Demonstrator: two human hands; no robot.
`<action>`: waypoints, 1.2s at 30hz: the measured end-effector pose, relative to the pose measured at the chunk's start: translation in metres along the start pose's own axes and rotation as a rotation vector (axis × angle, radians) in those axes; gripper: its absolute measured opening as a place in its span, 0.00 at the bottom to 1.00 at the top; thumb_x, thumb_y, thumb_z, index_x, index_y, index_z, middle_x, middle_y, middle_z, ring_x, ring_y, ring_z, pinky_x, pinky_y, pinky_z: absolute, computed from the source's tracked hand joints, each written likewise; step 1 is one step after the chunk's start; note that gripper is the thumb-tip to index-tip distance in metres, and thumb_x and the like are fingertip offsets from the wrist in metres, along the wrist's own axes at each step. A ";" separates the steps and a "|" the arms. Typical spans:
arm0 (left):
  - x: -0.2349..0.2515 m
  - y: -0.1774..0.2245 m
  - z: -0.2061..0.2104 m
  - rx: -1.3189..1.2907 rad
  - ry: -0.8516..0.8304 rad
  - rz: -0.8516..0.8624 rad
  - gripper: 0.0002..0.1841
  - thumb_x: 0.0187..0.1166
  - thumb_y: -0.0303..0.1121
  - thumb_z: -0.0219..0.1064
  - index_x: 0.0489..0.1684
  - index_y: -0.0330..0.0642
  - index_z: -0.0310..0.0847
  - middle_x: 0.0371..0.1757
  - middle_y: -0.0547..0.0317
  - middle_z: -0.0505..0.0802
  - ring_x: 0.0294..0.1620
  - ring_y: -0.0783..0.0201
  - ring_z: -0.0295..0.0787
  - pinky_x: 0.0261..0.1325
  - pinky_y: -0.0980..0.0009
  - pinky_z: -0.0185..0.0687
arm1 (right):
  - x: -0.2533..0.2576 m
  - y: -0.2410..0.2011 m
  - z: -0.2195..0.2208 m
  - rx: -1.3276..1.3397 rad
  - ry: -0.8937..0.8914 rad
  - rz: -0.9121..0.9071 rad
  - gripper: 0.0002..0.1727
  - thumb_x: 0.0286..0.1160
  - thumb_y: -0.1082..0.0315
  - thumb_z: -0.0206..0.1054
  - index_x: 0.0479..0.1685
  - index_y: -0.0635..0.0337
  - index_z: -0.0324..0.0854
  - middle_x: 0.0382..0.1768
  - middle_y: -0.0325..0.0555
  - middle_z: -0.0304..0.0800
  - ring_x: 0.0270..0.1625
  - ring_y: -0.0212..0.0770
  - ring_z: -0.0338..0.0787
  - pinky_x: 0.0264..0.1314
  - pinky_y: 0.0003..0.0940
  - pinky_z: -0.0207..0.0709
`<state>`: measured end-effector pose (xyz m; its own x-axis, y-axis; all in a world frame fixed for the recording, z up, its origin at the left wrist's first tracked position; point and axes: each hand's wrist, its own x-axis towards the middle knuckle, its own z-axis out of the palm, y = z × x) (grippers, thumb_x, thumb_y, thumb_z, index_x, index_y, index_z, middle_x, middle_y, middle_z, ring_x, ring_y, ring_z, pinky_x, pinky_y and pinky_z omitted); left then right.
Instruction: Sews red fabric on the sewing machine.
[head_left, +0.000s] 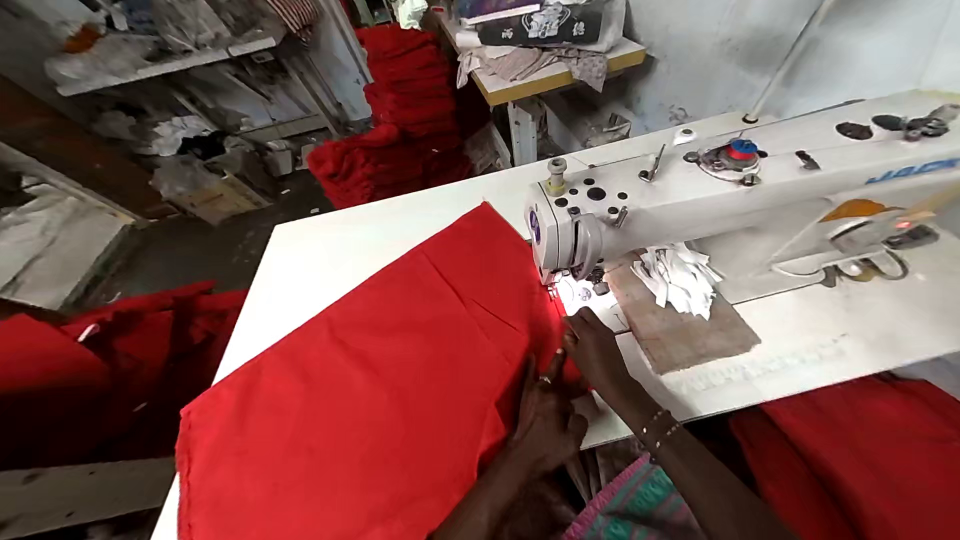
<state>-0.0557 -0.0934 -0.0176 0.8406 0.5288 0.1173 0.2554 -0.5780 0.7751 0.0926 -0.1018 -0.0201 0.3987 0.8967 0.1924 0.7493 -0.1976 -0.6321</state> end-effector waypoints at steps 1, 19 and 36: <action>0.006 -0.004 -0.004 0.016 -0.005 0.010 0.18 0.69 0.26 0.55 0.39 0.26 0.93 0.65 0.43 0.93 0.86 0.35 0.69 0.89 0.29 0.30 | 0.005 0.003 0.002 0.001 0.024 -0.027 0.08 0.71 0.82 0.68 0.44 0.80 0.88 0.40 0.68 0.88 0.41 0.62 0.92 0.47 0.53 0.87; 0.013 -0.024 -0.020 -0.204 -0.028 0.028 0.17 0.75 0.26 0.54 0.29 0.26 0.91 0.59 0.41 0.95 0.89 0.36 0.63 0.91 0.36 0.21 | -0.032 -0.003 -0.016 0.203 0.072 0.258 0.05 0.69 0.78 0.74 0.37 0.74 0.89 0.31 0.59 0.91 0.32 0.49 0.89 0.41 0.44 0.83; 0.075 -0.074 -0.037 -0.034 0.088 0.197 0.10 0.74 0.19 0.65 0.41 0.29 0.94 0.53 0.41 0.95 0.73 0.40 0.83 0.85 0.43 0.58 | 0.020 0.035 -0.003 0.106 0.072 -0.295 0.04 0.67 0.83 0.72 0.35 0.73 0.92 0.41 0.61 0.94 0.47 0.58 0.95 0.56 0.49 0.86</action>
<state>-0.0294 0.0115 -0.0432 0.8272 0.4609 0.3214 0.0727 -0.6549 0.7522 0.1282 -0.0919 -0.0362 0.2118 0.8782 0.4289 0.7801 0.1125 -0.6155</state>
